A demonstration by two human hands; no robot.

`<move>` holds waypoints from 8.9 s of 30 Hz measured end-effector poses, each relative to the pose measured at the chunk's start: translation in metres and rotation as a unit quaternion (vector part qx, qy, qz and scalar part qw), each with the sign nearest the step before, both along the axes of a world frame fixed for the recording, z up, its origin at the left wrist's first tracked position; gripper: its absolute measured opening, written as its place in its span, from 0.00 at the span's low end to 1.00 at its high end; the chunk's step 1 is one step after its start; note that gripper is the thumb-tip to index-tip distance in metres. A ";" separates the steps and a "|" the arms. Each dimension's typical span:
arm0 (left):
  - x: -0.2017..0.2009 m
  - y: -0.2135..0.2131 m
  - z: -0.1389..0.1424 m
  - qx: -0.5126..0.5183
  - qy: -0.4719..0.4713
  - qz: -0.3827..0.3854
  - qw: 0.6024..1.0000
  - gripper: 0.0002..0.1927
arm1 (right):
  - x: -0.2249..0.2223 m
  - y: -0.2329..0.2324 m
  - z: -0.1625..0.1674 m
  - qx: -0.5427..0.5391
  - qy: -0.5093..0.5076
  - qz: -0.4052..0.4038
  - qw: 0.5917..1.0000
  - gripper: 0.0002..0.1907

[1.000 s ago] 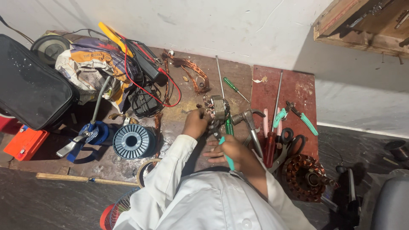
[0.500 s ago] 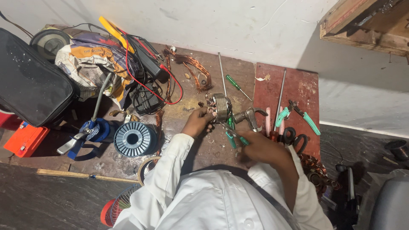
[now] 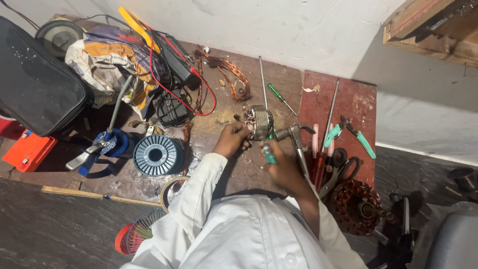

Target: The person uses pliers to pull and cut copper wire from a motor stator held in a bench vise. The person repeatedly grips, twists, and snips the wire, accumulating loose copper strands on the workbench.

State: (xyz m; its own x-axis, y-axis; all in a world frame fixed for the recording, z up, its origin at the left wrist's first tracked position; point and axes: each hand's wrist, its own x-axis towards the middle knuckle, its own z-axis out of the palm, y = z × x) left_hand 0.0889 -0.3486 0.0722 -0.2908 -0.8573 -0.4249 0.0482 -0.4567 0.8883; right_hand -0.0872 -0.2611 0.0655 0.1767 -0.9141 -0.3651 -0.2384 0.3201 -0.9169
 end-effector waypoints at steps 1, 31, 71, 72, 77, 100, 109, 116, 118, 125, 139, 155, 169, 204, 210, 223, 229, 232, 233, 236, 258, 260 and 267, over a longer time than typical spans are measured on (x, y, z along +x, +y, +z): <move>0.001 -0.001 0.001 0.001 -0.009 -0.001 1.000 0.15 | -0.001 0.000 0.005 0.053 -0.049 -0.047 0.996 0.31; 0.004 0.008 0.008 -0.197 -0.330 0.035 0.923 0.15 | 0.043 0.004 -0.014 0.341 -0.343 -0.094 0.870 0.07; 0.022 0.006 0.026 -0.188 -0.313 -0.028 0.930 0.12 | 0.097 -0.013 0.001 0.299 -0.269 -0.211 0.891 0.11; 0.022 0.006 0.026 -0.188 -0.309 -0.028 0.932 0.12 | 0.097 -0.012 0.002 0.289 -0.246 -0.201 0.903 0.15; 0.022 0.006 0.022 -0.184 -0.251 -0.016 0.950 0.11 | 0.095 -0.006 0.007 0.250 -0.156 -0.144 0.945 0.26; 0.026 0.005 0.014 -0.195 -0.254 -0.001 0.947 0.10 | 0.089 -0.004 -0.019 0.240 -0.262 -0.163 0.920 0.22; 0.028 0.003 0.007 -0.140 -0.227 -0.008 0.964 0.11 | 0.086 -0.002 -0.024 0.272 -0.321 -0.177 0.889 0.20; 0.027 0.006 0.009 -0.189 -0.253 0.009 0.949 0.11 | 0.085 0.011 -0.026 0.180 -0.142 -0.160 0.960 0.30; 0.026 0.007 0.011 -0.199 -0.248 0.013 0.948 0.12 | 0.082 0.017 -0.027 0.090 -0.229 -0.096 0.964 0.18; 0.022 0.009 0.014 -0.186 -0.273 0.011 0.944 0.12 | 0.081 0.017 -0.024 0.193 -0.226 -0.152 0.942 0.12; 0.028 0.006 0.017 -0.170 -0.261 0.006 0.950 0.14 | 0.074 0.002 -0.015 0.280 -0.317 -0.103 0.900 0.24; 0.026 0.002 0.012 -0.178 -0.296 -0.023 0.938 0.13 | 0.079 0.003 -0.026 0.225 -0.378 -0.125 0.889 0.18; 0.029 0.004 0.020 -0.175 -0.297 -0.027 0.938 0.12 | 0.079 0.002 -0.021 0.247 -0.393 -0.159 0.871 0.23; 0.027 0.004 0.016 -0.200 -0.329 -0.053 0.921 0.14 | 0.083 0.001 -0.014 0.231 -0.293 -0.147 0.916 0.27; 0.026 0.002 0.013 -0.166 -0.321 -0.062 0.930 0.14 | 0.087 0.002 -0.021 0.132 -0.182 -0.119 0.967 0.27; 0.028 -0.001 0.006 -0.170 -0.197 -0.036 0.965 0.09 | 0.080 0.005 -0.005 0.255 -0.300 -0.160 0.905 0.31; 0.025 -0.002 0.005 -0.100 -0.059 -0.017 0.993 0.06 | 0.080 0.016 -0.011 0.242 -0.229 -0.174 0.927 0.20; 0.023 -0.001 0.007 -0.039 -0.011 -0.012 0.999 0.05 | 0.075 0.020 -0.022 0.212 -0.218 -0.179 0.936 0.15; 0.023 0.000 0.008 -0.015 -0.004 -0.006 1.000 0.05 | 0.074 0.021 -0.026 0.200 -0.216 -0.172 0.940 0.13; 0.023 0.000 0.010 0.029 -0.002 0.005 1.000 0.05 | 0.073 0.020 -0.033 0.150 -0.212 -0.133 0.957 0.17; -0.011 -0.017 0.008 0.205 0.083 0.077 0.972 0.08 | -0.017 0.041 0.055 0.166 -0.011 -0.062 0.984 0.44; -0.010 -0.022 0.007 0.255 0.148 0.085 0.952 0.08 | -0.028 0.043 0.050 0.156 0.087 0.033 0.983 0.38; 0.004 -0.029 0.007 0.270 0.242 0.099 0.927 0.12 | -0.012 0.014 0.028 0.112 0.088 0.075 0.987 0.44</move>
